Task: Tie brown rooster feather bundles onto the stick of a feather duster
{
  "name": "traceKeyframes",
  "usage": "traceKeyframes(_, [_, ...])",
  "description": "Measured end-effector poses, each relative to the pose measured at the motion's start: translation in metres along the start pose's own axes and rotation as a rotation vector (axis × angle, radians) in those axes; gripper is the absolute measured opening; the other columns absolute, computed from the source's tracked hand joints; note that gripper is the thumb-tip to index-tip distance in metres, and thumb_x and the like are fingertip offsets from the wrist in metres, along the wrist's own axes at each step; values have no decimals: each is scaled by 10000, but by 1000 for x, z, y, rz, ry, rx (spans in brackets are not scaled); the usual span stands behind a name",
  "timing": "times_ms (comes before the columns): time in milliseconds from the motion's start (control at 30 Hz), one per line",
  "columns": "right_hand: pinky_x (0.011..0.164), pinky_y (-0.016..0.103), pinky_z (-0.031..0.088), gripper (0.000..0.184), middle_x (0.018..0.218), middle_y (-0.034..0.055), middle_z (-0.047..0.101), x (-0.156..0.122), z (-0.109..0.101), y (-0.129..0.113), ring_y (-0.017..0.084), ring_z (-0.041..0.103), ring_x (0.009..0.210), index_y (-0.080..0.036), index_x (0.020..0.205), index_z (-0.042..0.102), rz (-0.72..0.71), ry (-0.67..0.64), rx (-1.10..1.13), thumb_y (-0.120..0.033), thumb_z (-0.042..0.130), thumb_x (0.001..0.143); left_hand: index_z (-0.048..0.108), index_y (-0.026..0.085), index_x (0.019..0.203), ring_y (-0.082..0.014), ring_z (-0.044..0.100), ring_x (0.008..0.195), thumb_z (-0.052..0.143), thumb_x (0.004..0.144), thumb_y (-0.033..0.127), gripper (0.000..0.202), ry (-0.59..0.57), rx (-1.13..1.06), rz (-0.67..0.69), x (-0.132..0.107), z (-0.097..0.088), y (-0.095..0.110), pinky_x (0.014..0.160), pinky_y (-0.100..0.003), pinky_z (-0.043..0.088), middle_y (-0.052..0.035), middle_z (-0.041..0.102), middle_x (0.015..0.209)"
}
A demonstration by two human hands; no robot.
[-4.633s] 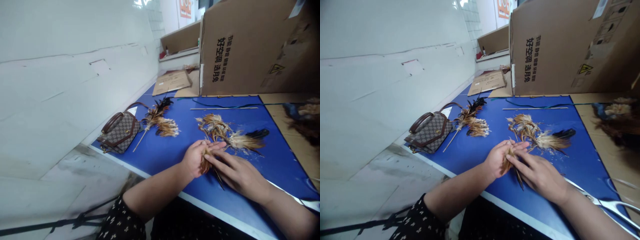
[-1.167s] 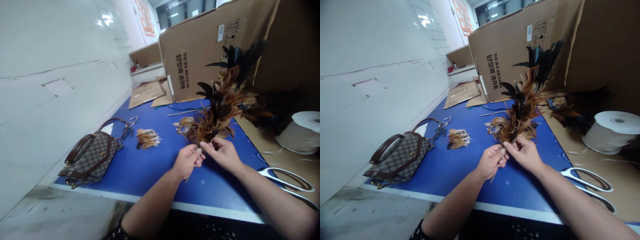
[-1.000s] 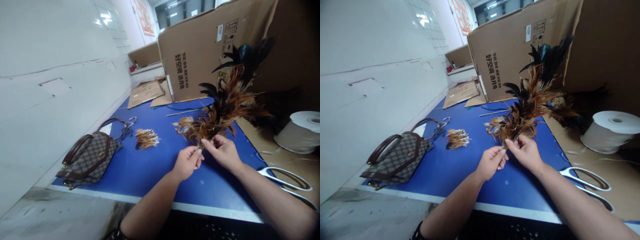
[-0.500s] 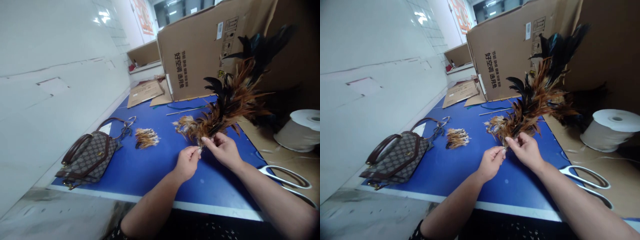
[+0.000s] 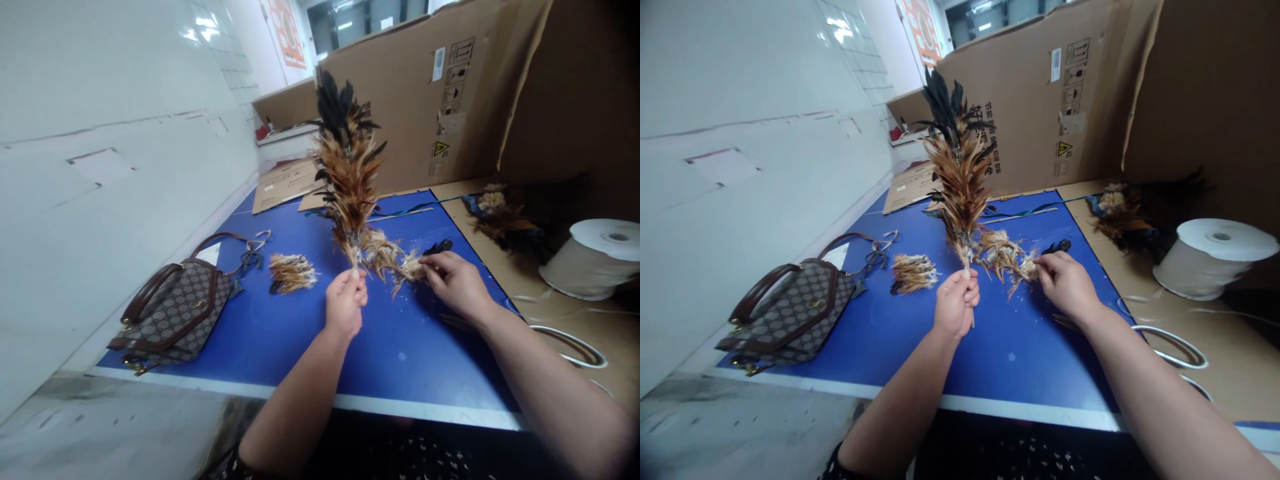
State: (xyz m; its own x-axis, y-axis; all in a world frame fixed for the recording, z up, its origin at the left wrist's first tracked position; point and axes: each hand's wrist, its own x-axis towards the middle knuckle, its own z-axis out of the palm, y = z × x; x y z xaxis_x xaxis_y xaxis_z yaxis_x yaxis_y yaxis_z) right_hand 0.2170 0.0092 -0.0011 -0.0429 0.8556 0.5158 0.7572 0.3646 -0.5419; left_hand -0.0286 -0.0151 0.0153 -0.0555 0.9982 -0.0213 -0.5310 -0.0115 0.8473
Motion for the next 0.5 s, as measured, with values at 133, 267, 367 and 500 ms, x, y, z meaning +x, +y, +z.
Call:
traceKeyframes(133, [769,326,537,289,1040,114,683,-5,6,1,212,676,835,-205,1075,789,-5,-111,-171,-197,546,919,673,108,901,-19,299,482,862,758,439,406,1,-52,-17,1,0,5,462,-190,173,52,443,640])
traceKeyframes(267, [778,324,533,263,1019,108,677,-5,6,3,214,667,829,-195,1060,779,-4,-43,-169,-230,550,934,669,113,909,-20,299,480,853,770,438,398,36,-64,27,3,0,7,459,-188,172,54,437,642])
traceKeyframes(367, [785,312,516,244,963,91,676,-4,3,-1,218,663,846,-195,1036,755,-26,-51,-197,-284,538,970,670,116,915,-21,308,479,848,775,452,405,77,-70,109,6,-2,11,455,-180,195,53,449,645])
traceKeyframes(500, [772,287,489,297,910,81,674,-8,-4,-25,201,651,820,-196,931,713,-27,-217,-295,-323,465,1033,673,115,924,-24,317,468,859,768,445,409,135,-69,201,8,-6,17,443,-167,217,62,450,621])
